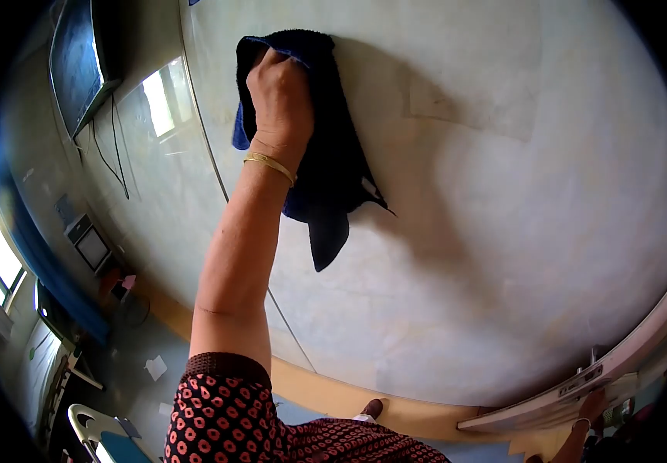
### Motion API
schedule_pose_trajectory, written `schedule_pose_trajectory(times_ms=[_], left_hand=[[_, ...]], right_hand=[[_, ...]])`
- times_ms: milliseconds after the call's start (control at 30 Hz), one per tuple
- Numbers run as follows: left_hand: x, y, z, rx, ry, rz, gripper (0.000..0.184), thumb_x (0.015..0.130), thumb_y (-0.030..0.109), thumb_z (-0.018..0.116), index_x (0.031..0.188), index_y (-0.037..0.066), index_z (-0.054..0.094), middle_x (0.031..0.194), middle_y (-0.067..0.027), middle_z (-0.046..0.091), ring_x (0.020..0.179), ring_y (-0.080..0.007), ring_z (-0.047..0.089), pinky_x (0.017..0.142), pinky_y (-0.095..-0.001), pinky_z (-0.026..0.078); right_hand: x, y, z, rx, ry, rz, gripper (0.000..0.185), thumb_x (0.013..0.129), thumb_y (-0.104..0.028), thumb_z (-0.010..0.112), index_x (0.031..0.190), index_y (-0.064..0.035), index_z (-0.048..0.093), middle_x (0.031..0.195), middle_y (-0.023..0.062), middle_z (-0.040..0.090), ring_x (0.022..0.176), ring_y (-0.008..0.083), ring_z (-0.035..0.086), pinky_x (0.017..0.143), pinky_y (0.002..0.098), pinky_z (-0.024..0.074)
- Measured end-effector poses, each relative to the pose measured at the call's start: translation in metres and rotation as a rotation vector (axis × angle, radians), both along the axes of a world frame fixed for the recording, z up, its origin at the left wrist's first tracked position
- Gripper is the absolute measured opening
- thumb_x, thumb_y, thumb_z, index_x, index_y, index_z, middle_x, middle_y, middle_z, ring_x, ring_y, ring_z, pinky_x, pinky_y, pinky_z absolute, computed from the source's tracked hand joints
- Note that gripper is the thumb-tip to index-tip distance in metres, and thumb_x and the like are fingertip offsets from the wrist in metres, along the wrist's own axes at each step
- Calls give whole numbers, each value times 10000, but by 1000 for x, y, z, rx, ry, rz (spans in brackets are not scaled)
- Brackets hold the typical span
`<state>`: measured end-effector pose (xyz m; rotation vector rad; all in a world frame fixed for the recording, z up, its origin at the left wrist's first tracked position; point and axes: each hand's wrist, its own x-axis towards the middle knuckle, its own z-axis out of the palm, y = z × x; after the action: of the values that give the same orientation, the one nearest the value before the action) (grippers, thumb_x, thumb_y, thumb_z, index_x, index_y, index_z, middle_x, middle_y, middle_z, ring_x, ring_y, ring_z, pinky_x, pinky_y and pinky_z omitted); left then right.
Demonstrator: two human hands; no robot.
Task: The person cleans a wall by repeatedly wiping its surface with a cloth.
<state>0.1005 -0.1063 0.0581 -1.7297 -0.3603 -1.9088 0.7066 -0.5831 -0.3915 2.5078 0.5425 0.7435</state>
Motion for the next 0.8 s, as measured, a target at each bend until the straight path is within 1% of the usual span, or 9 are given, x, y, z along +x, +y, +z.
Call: schedule_pose_trajectory(times_ms=[67,167,233,367,467,533,600,733,800], left_hand=[[-8,0,-25,-10,185,429,121,520,-53,482,602,19,534,663,-125,524,656,-293,524,553,-351,430],[-2,0,-71,135,212,167,239,622,-40,530,845,15,597,844,-104,589,800,-249,565,693,-320,461],[2,-9,-78,140,237,127,210,647,-35,517,831,24,600,829,-108,584,797,-248,564,686,-320,458],[-6,0,-33,117,236,98,265,548,-44,466,769,38,586,711,-110,534,657,-291,520,553,-329,427],[-7,-6,-28,93,240,230,250,577,-39,482,791,37,588,747,-115,550,701,-279,534,584,-325,442],[-7,-5,-53,118,232,242,252,614,-33,499,829,52,598,807,-103,575,767,-259,554,646,-323,456],[-10,0,-80,91,206,172,187,690,-2,516,848,49,605,863,-101,585,840,-245,562,728,-328,450],[-14,7,-52,218,191,204,199,613,-15,532,790,47,600,765,-91,564,709,-274,544,622,-327,452],[-5,2,-33,65,165,124,253,567,-40,492,786,36,593,767,-105,552,690,-279,530,584,-330,444]], right_hand=[[-5,0,6,95,21,37,195,842,-156,414,957,-31,510,1000,80,511,978,181,470,815,263,385],[-10,3,8,302,219,-19,213,844,-151,404,995,-30,495,1009,88,500,989,193,454,827,274,377],[5,-2,-7,-154,-14,-47,225,847,-152,404,1007,-18,490,1029,95,495,989,194,457,832,275,379],[-15,8,15,87,115,-76,216,853,-156,402,982,-12,499,1019,101,499,990,193,459,844,280,378],[-17,3,16,64,155,-95,230,856,-164,403,991,-7,505,1025,101,504,993,193,460,856,277,375],[9,-12,-12,-215,-148,71,250,855,-158,402,1025,0,497,1031,95,512,992,192,462,864,275,370],[-7,-4,9,-107,-20,24,266,854,-159,405,1047,6,483,1046,92,507,994,190,461,866,274,369],[-15,-1,21,56,140,-10,286,846,-155,417,1075,10,465,1050,84,503,992,180,461,849,274,379],[12,-14,-4,-17,48,21,271,843,-149,419,1059,5,473,1032,87,509,973,181,473,828,270,392]])
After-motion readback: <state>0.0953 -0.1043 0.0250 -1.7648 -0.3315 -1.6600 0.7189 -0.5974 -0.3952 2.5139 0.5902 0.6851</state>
